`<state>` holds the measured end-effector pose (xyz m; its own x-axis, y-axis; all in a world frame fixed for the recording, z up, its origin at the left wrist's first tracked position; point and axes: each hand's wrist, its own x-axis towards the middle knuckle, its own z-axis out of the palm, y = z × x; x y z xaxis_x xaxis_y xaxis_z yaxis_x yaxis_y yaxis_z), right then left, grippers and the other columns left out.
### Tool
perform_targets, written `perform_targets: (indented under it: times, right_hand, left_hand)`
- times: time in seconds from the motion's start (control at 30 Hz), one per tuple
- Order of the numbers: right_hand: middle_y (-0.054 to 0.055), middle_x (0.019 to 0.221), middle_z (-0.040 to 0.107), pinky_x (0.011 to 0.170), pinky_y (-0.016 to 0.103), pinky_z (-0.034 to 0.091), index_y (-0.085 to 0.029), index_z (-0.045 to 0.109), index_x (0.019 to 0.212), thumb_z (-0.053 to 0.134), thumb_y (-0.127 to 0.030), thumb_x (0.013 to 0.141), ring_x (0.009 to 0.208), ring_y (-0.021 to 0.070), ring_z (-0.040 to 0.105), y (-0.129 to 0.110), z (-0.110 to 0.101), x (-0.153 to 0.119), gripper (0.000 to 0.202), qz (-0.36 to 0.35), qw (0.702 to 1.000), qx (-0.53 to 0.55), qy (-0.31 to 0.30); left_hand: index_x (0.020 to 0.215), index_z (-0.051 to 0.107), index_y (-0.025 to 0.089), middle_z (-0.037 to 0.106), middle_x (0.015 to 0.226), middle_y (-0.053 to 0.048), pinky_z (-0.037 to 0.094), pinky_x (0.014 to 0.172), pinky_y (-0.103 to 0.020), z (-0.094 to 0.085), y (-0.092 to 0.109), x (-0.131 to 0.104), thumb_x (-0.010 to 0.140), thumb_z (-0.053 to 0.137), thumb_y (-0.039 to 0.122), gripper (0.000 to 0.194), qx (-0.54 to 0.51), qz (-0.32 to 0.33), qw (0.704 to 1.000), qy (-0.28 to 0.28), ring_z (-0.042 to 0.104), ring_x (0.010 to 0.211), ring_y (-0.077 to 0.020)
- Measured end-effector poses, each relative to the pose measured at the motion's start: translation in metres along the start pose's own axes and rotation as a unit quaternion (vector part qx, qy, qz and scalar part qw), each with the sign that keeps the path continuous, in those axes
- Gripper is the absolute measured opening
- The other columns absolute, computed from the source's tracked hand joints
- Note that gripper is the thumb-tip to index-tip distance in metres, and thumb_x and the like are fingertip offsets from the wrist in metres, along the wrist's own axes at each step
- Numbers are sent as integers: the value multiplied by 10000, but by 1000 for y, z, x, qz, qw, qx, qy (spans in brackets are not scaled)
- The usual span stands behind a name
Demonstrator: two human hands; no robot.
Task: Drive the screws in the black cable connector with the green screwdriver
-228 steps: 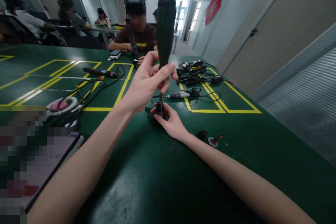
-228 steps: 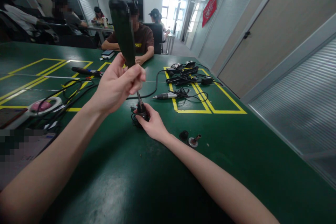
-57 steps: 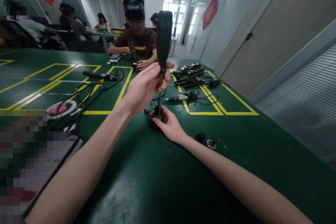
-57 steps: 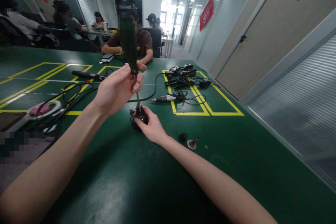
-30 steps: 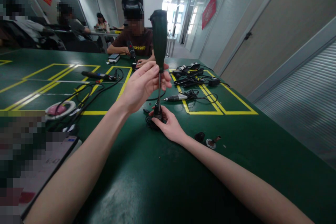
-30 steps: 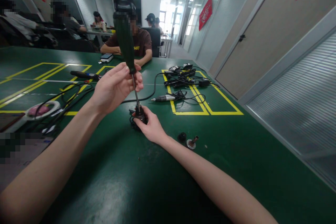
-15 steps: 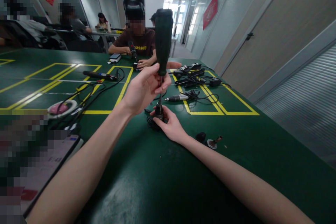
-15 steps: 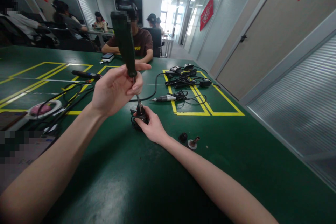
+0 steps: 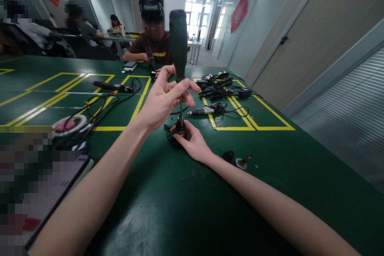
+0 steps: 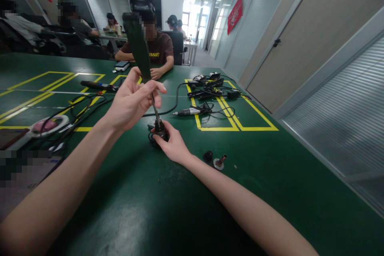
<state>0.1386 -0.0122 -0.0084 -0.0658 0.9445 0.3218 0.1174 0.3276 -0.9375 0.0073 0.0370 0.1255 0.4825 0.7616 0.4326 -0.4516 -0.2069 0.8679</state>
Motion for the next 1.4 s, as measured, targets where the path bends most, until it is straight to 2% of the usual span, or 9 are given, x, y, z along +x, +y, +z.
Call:
perform_targets:
  times: [0.17, 0.27, 0.53, 0.67, 0.8, 0.93, 1.13, 1.23, 1.4]
  right_hand:
    - [54, 1089, 793, 1040, 407, 564, -225, 615, 1163, 705, -347, 870, 1055, 225, 753, -1, -1, 0, 330, 0, 1000, -1, -3]
    - [51, 1087, 794, 1044, 407, 564, -228, 616, 1172, 702, -341, 872, 1055, 221, 753, -2, -1, -1, 332, 1, 1000, -2, -2]
    - [51, 1082, 796, 1036, 401, 565, -225, 617, 1169, 701, -330, 871, 1045, 217, 753, -3, -1, -1, 327, 3, 1000, -7, -2]
    - [56, 1085, 794, 1047, 402, 557, -222, 621, 1141, 706, -340, 873, 1051, 219, 750, -2, -1, -1, 305, 3, 1000, -9, -2]
    - [56, 1087, 793, 1051, 403, 556, -223, 624, 1140, 704, -346, 877, 1057, 221, 749, -1, -1, -2, 301, 1, 1000, -12, 0]
    - [58, 1090, 795, 1044, 411, 564, -225, 617, 1147, 704, -354, 878, 1048, 222, 750, -2, 0, -2, 311, 1, 1000, -12, 2]
    - [59, 1071, 791, 1025, 406, 573, -224, 618, 1143, 704, -347, 869, 1040, 225, 752, -3, 0, -2, 313, 3, 1000, -11, 1]
    - [61, 1079, 790, 1032, 412, 569, -224, 617, 1151, 707, -340, 871, 1046, 228, 750, -4, -1, -2, 316, 4, 1000, -13, 0]
    - [58, 1083, 793, 1037, 414, 567, -229, 620, 1146, 704, -340, 876, 1044, 227, 750, -6, -1, -2, 305, 3, 1000, -15, -3]
  left_hand:
    - [1256, 637, 200, 586, 677, 37, 411, 510, -202, 5, 8, -2, 1030, 674, 429, 324, -22, -26, 999, -8, 572, 563, -86]
    - [1218, 695, 155, 566, 664, 11, 423, 503, -232, 8, 12, -3, 1074, 551, 465, 371, -36, -43, 998, -24, 566, 565, -110]
    - [1043, 632, 178, 706, 865, -25, 542, 682, -240, 4, 9, -2, 981, 737, 385, 240, -24, -31, 999, -31, 692, 747, -129]
    - [1108, 583, 208, 706, 888, -1, 483, 614, -206, 3, 7, -2, 936, 809, 324, 306, -20, -26, 999, -21, 633, 662, -81]
    - [1244, 609, 224, 611, 756, 29, 404, 523, -195, 3, 8, -2, 993, 728, 399, 328, -35, -35, 999, -10, 595, 618, -85]
    - [1321, 666, 174, 587, 703, 12, 435, 521, -230, 4, 10, -1, 1056, 596, 451, 389, -51, -54, 997, -27, 588, 588, -104]
    - [1228, 638, 187, 673, 827, 15, 538, 665, -215, 3, 5, -1, 991, 757, 370, 322, -30, -26, 999, -6, 679, 703, -92]
    - [1201, 602, 215, 675, 831, 28, 505, 623, -197, 2, 2, -1, 964, 794, 347, 332, -18, -16, 1000, -4, 666, 681, -83]
    - [1237, 630, 202, 625, 749, 20, 454, 568, -205, 3, 3, -1, 1048, 643, 420, 290, -35, -35, 999, -5, 645, 660, -101]
